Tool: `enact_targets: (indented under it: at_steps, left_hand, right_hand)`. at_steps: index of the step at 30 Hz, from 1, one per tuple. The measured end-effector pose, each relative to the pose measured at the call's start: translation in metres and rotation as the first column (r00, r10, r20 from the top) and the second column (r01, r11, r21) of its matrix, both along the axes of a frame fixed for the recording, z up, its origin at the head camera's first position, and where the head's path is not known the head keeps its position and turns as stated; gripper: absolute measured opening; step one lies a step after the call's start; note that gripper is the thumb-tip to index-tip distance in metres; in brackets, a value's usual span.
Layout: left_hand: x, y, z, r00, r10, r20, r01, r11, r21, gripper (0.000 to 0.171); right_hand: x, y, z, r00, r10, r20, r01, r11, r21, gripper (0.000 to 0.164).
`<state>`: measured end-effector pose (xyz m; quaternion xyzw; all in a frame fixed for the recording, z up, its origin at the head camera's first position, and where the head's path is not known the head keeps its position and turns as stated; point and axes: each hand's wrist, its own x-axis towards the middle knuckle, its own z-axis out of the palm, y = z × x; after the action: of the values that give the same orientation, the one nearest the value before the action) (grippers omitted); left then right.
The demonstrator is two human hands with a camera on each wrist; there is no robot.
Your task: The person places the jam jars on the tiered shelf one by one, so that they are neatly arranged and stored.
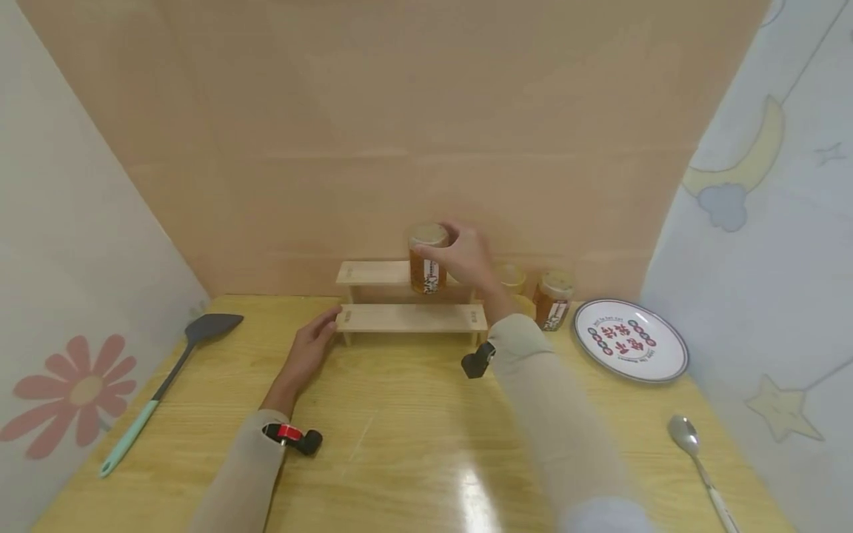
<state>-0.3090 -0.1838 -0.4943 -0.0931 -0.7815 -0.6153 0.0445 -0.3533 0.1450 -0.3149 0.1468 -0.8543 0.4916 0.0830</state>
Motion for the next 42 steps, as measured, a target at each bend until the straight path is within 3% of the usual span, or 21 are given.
enact_targets:
  at_steps: [12, 18, 25, 30, 35, 42]
  left_hand:
    - [0.001, 0.005, -0.004, 1.000, 0.000, 0.020, 0.001, 1.000, -0.009, 0.044]
    - [0.004, 0.000, -0.005, 1.000, 0.005, 0.011, -0.004, 1.000, -0.021, 0.044]
    - [0.004, 0.001, -0.006, 1.000, 0.002, 0.008, -0.002, 1.000, -0.003, 0.044]
    - [0.004, 0.002, -0.004, 1.000, 0.002, 0.007, -0.002, 1.000, -0.009, 0.044]
    - [0.005, -0.001, -0.003, 1.000, 0.016, -0.009, -0.017, 1.000, -0.026, 0.044]
    - [0.006, -0.003, -0.001, 1.000, 0.009, 0.013, -0.009, 1.000, -0.016, 0.046]
  right_hand:
    - [-0.006, -0.030, -0.014, 1.000, -0.021, 0.018, 0.023, 0.993, -0.119, 0.071]
    - [-0.013, -0.047, -0.017, 0.999, -0.050, 0.017, 0.052, 0.992, -0.117, 0.074]
    - [-0.017, -0.061, -0.024, 0.999, -0.042, 0.026, 0.046, 0.980, -0.193, 0.078]
    - [-0.013, -0.055, -0.025, 0.999, 0.025, 0.027, -0.017, 0.971, -0.239, 0.078]
    - [-0.013, -0.045, -0.027, 0.995, 0.102, 0.013, -0.095, 0.959, -0.268, 0.066]
    - [-0.020, -0.046, -0.029, 0.994, 0.111, 0.002, -0.107, 0.958, -0.268, 0.064]
